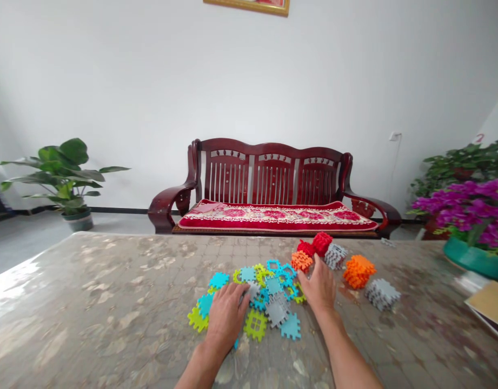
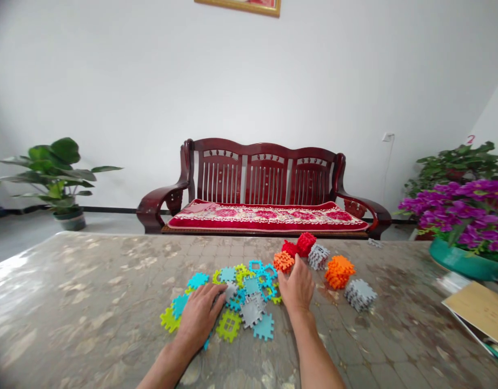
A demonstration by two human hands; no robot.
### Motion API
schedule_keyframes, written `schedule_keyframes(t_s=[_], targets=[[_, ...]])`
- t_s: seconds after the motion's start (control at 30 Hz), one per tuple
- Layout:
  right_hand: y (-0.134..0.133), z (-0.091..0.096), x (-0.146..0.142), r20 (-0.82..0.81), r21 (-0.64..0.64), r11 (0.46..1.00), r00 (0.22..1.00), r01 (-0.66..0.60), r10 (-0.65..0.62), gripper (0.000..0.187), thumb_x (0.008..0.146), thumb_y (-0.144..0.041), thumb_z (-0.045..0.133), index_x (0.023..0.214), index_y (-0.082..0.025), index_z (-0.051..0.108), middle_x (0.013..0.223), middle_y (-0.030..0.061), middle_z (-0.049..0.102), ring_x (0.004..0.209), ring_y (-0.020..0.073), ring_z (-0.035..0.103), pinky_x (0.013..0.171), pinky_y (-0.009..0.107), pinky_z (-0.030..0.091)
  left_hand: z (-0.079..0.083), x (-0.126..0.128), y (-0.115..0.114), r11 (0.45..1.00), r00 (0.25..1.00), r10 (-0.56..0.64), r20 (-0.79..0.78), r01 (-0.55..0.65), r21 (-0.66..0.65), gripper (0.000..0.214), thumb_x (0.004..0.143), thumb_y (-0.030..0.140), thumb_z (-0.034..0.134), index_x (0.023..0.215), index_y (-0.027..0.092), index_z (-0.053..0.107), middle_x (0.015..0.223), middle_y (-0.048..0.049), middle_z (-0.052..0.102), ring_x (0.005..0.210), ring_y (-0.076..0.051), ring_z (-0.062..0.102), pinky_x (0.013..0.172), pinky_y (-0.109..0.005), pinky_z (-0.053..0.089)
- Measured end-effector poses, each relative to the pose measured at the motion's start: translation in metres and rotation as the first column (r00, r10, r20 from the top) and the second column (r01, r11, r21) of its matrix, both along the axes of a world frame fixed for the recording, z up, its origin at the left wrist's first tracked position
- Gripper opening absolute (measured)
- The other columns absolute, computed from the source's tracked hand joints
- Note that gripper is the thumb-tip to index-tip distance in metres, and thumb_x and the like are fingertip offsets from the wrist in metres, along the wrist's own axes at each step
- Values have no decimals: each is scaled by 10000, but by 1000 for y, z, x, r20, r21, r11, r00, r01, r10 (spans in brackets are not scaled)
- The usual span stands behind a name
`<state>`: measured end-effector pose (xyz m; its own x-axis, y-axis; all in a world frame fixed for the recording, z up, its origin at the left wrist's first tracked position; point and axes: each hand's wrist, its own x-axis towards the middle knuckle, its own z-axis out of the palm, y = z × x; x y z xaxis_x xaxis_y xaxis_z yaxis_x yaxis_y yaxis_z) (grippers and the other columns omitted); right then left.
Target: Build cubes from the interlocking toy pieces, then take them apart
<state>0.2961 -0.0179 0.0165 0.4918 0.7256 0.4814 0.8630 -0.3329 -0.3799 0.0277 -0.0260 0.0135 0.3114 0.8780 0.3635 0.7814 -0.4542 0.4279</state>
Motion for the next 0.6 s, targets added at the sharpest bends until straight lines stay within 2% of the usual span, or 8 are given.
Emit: schedule_keyframes(t_s=[0.27, 0.4, 0.6], targets=[[14, 2, -2, -63, -240, 971, 997, 19, -35, 775, 837, -469, 524, 1478, -123, 259, 1284, 189, 591, 1154, 324, 569, 939, 437, 417, 2, 0, -2, 1000, 999, -20, -31, 20, -5, 224, 913, 269, 495, 1071, 284, 654, 1056, -24, 679, 1020, -203, 603, 900, -353, 428], [15, 2, 0, -52, -274, 961, 997, 34, -50, 737, 866, -461, 496, 1476, -121, 262, 1248, 196, 609, 1154, 319, 570, 927, 435, 420, 1, 1, -1, 1000, 999, -24, -21, 24, -6, 230, 915, 269, 489, 1078, 280, 651, 1059, -28, 676, 1023, -205, 602, 904, -355, 424], [15, 3, 1, -60, -283, 957, 994, 69, -89, 637, 852, -375, 515, 1434, -177, 350, 1228, 141, 632, 1139, 289, 575, 910, 404, 429, -1, 0, 0, 1000, 1000, -24, -16, 24, -17, 225, 910, 273, 499, 1070, 282, 656, 1056, -30, 679, 1026, -214, 603, 897, -357, 421]])
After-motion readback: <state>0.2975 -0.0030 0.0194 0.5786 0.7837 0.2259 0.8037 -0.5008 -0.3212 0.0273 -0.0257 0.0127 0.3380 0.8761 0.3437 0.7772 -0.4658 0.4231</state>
